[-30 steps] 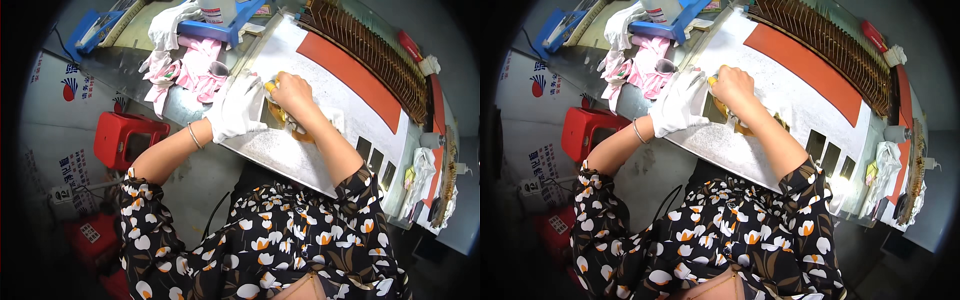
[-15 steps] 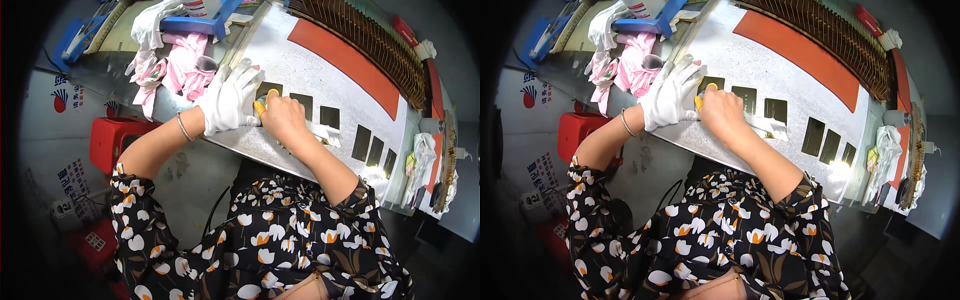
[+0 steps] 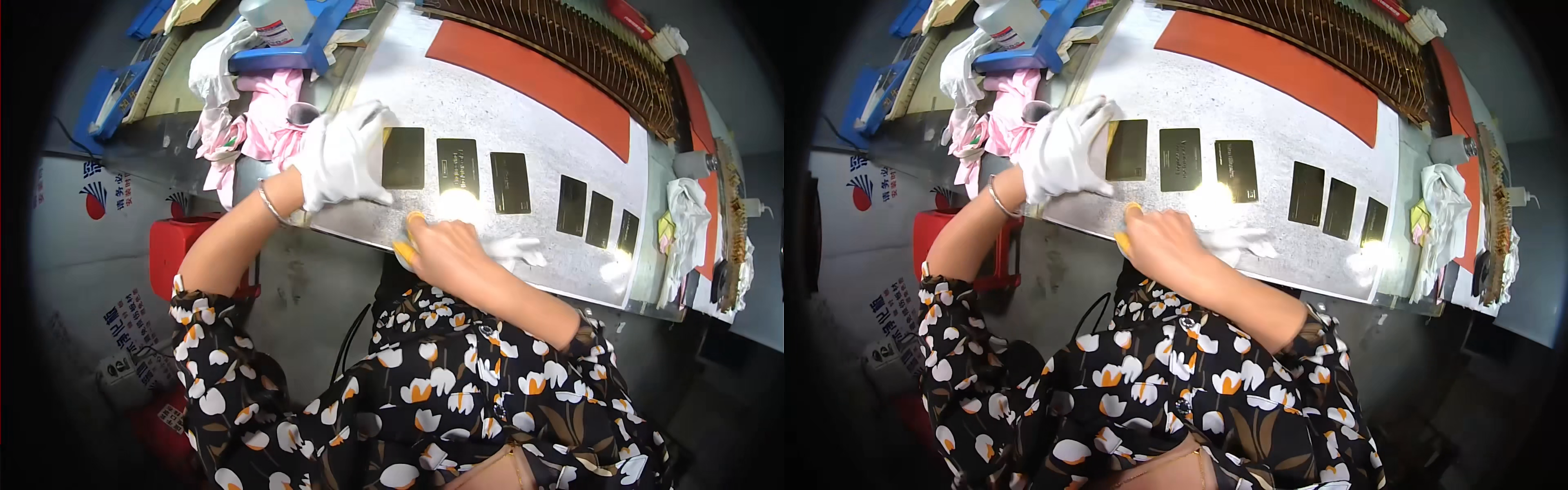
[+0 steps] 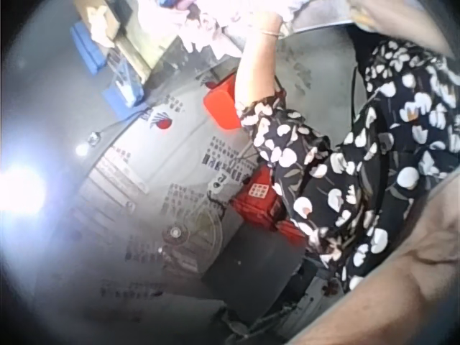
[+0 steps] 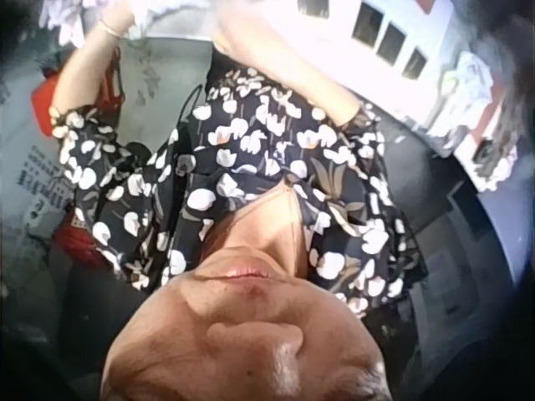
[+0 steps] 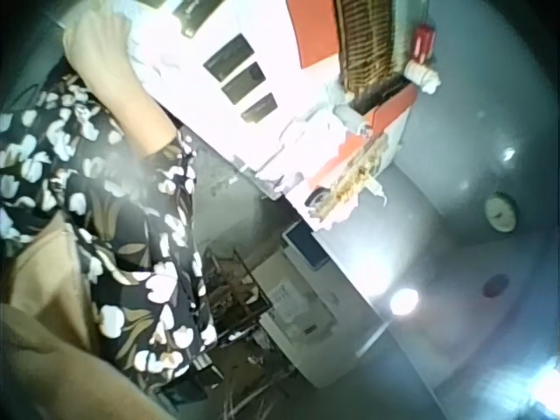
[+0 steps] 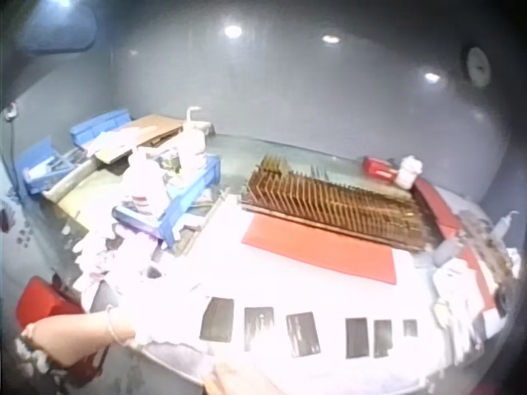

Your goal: The person cleans several rectangular metal plates on a workbench. They apply liquid from a bottle onto a cloth and wipe each plate individually, then stack the cleaned plates on a pile to the side. The process is repeated for multiple plates throughout the clip.

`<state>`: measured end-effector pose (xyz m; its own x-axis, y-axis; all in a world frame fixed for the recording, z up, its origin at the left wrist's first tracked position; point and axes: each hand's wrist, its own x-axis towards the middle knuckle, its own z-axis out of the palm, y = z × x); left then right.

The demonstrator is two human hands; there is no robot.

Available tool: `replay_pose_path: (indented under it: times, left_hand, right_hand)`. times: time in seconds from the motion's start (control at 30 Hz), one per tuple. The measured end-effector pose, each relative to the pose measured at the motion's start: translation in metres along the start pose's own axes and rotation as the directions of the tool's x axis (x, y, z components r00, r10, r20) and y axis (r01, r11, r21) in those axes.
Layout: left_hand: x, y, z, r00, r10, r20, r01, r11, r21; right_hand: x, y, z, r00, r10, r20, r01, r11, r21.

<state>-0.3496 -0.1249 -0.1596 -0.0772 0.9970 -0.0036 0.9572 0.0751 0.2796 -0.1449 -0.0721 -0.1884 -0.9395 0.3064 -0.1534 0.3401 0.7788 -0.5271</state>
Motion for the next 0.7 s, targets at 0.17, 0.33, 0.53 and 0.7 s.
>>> replay_pose_path:
  times: [0.17,0.33,0.53,0.7]
  left_hand:
    - [0.012,0.009,0.021,0.995,0.027,-0.092,-0.023,0.999,0.048]
    - [0.015,0.019,0.018,0.992,0.012,-0.129,0.004,0.993,0.121]
    - [0.015,0.021,0.022,0.991,-0.060,-0.121,0.053,0.997,-0.058]
    - [0.015,0.037,0.009,0.999,-0.046,-0.016,0.047,0.998,0.035]
  right_hand:
    - [-0.064,0.027,-0.037,0.993,0.099,0.066,-0.107,0.986,0.125]
    - [-0.124,0.071,-0.046,0.973,0.224,-0.047,-0.206,0.946,0.250]
    - [-0.169,0.104,-0.057,0.904,0.388,-0.179,-0.285,0.860,0.423]
    - [-0.184,0.125,-0.061,0.866,0.429,-0.255,-0.269,0.832,0.486]
